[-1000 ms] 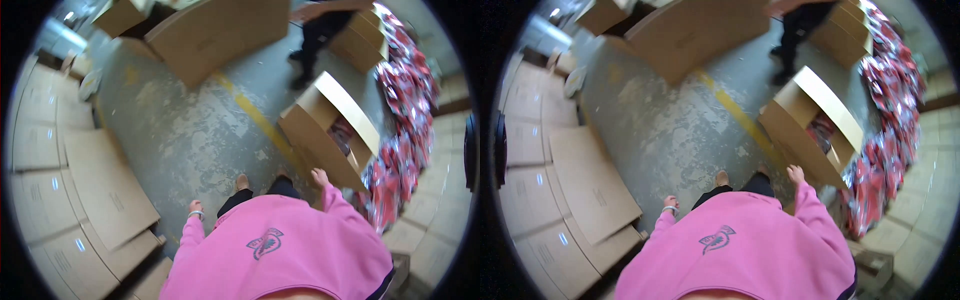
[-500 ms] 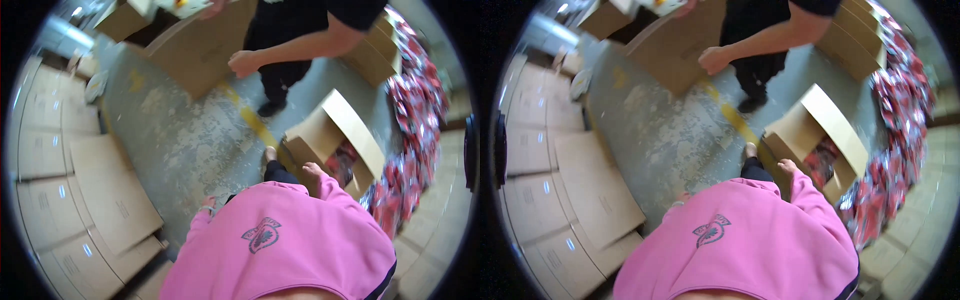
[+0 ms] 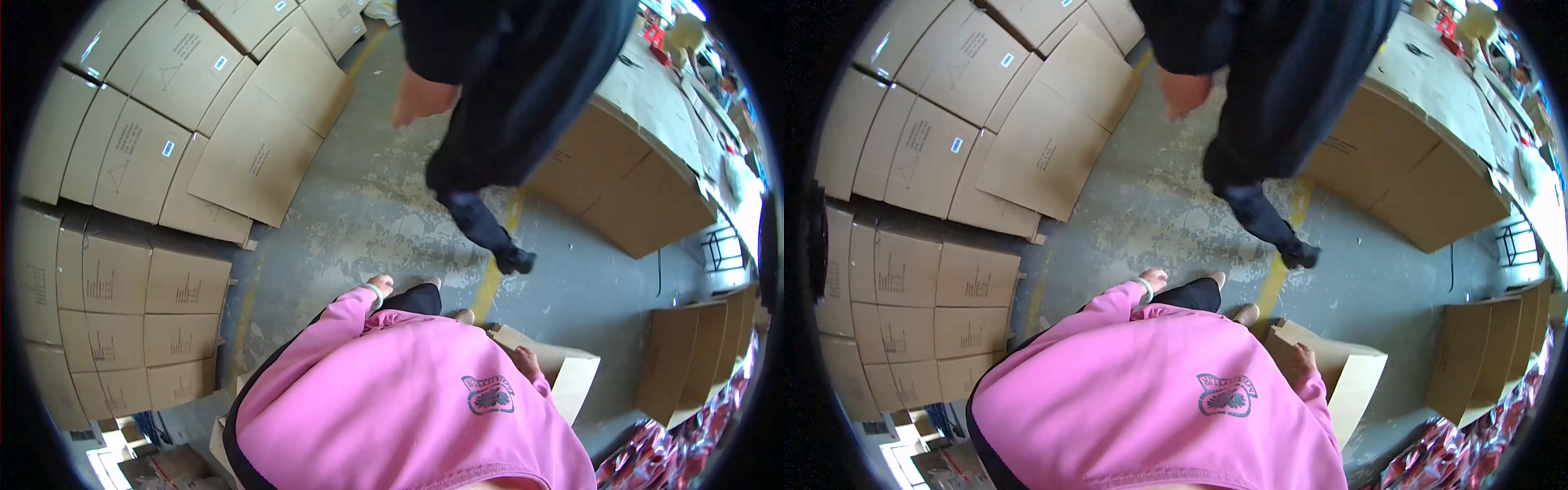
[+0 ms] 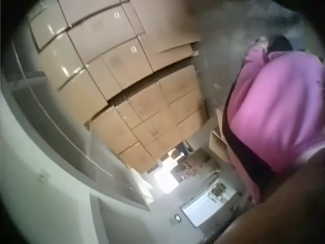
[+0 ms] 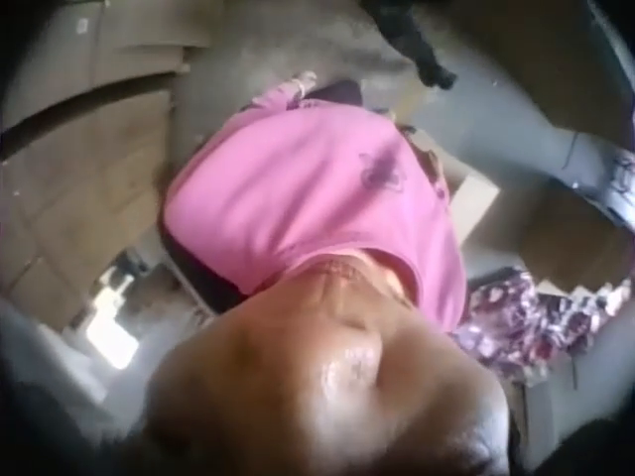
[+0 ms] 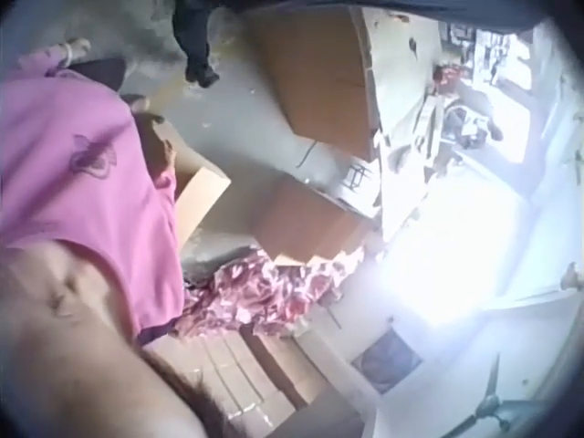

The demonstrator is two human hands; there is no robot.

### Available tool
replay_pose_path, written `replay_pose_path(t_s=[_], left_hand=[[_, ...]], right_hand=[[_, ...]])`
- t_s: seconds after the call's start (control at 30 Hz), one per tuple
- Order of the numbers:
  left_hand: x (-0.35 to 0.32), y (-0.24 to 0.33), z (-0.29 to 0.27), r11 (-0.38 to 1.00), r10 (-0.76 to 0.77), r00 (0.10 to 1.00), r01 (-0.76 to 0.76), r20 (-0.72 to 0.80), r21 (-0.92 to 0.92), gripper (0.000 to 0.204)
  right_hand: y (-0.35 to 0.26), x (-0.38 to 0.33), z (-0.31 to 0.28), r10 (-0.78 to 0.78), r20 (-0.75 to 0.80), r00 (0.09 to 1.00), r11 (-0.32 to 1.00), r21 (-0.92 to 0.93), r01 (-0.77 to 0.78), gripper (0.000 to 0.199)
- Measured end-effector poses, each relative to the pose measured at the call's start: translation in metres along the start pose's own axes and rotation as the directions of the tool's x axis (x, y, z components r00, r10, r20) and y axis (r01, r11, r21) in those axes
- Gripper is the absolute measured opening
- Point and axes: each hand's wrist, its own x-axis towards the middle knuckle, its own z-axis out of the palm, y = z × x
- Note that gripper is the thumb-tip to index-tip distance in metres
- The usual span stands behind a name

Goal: Assembling, taping cardboard boxes, and filling them with packaged products.

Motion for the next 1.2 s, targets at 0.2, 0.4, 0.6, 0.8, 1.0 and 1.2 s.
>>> replay_pose_path(t_s=[0.2, 0.4, 0.6, 0.8, 1.0, 1.2], left_hand=[[-0.049, -0.001, 0.043, 0.932, -0.317, 0.948, 0.305, -0.031, -0.196, 0.029], [-0.06, -0.014, 0.051, 0.924, -0.304, 0.938, 0.249, -0.166, -0.29, 0.033], [-0.076, -0.078, 0.066, 0.912, -0.25, 0.92, 0.12, -0.301, -0.391, 0.026], [-0.125, -0.258, 0.05, 0.887, -0.451, 0.849, 0.459, -0.276, -0.037, 0.023], [-0.058, -0.193, 0.032, 0.38, -0.688, 0.726, 0.384, 0.021, -0.841, 0.026], [-0.02, -0.157, 0.021, 0.415, -0.499, 0.859, 0.356, 0.118, -0.837, 0.033]], right_hand=[[-0.134, -0.035, -0.009, -0.128, 0.124, 0.984, 0.992, 0.02, 0.127, 0.016], [-0.036, -0.005, -0.027, 0.288, 0.17, 0.942, 0.952, 0.054, -0.301, 0.03], [-0.1, 0.001, -0.057, 0.162, 0.149, 0.976, 0.975, -0.177, -0.134, 0.021], [-0.209, 0.076, 0.016, -0.031, -0.049, 0.998, 0.844, -0.537, 0.0, 0.023], [-0.387, 0.067, -0.06, -0.293, -0.598, 0.746, 0.908, -0.419, 0.021, 0.027], [-0.543, 0.091, -0.162, -0.705, -0.634, 0.318, 0.704, -0.68, 0.204, 0.029]])
